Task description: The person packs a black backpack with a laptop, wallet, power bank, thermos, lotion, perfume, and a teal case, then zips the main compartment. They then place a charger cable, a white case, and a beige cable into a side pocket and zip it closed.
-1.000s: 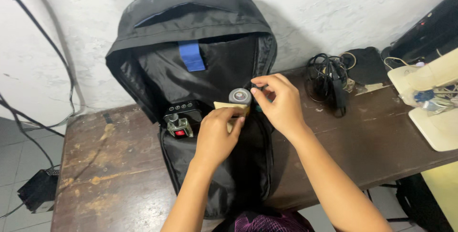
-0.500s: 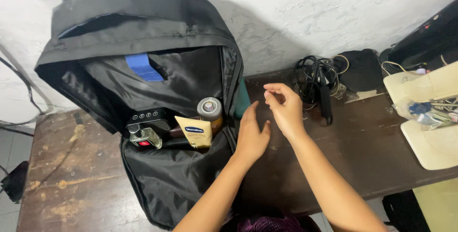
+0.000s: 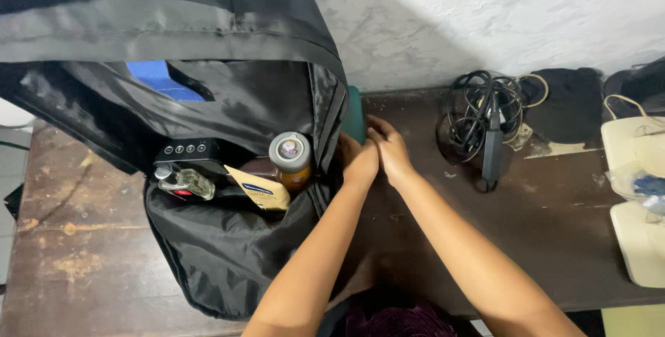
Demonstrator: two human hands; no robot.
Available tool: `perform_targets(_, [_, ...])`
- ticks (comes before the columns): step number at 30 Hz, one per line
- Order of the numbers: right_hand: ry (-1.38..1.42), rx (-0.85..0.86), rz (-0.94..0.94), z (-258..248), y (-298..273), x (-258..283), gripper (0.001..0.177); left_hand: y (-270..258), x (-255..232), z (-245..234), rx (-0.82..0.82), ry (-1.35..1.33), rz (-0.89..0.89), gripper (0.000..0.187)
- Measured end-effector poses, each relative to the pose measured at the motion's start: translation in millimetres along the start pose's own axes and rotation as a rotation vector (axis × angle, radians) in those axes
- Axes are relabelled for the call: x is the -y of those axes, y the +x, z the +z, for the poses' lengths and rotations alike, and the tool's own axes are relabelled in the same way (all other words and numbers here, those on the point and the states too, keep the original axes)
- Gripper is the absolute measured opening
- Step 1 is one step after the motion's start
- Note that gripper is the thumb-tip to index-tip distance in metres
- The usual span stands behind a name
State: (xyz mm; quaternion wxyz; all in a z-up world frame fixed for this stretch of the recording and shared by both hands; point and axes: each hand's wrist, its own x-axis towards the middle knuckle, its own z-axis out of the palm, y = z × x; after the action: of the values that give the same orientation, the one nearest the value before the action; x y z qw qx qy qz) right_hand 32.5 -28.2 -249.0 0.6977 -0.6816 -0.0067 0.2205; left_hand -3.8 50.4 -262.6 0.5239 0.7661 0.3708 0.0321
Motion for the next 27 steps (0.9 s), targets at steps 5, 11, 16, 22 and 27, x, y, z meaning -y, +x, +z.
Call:
perform_targets(5, [0.053, 0.05, 0.107, -1.7, 15.7, -11.8, 0.048, 21.5, 18.2, 24.8, -0.109, 0.044, -0.03, 0.084])
perform_targets(11, [0.033, 0.017, 0.141, 1.0, 20.9, -11.8, 0.051, 10.0, 8.6, 13.6, -0.113, 0.023, 0.0, 0.079])
perform_targets(16, [0.129, -0.056, 0.213, -1.5, 10.2, -0.1, 0.053, -18.0, -21.2, -6.9, -0.112, -0.162, 0.145, 0.07])
perform_targets(22, [0.306, -0.11, -0.109, -23.3, -25.8, 48.3, 0.049, -61.0, -83.8, -33.2, -0.022, -0.225, 0.314, 0.062])
perform_targets(27, [0.359, -0.116, -0.267, -26.1, -71.4, 122.6, 0.054, -112.3, -136.6, -69.7, -0.053, -0.324, 0.615, 0.06])
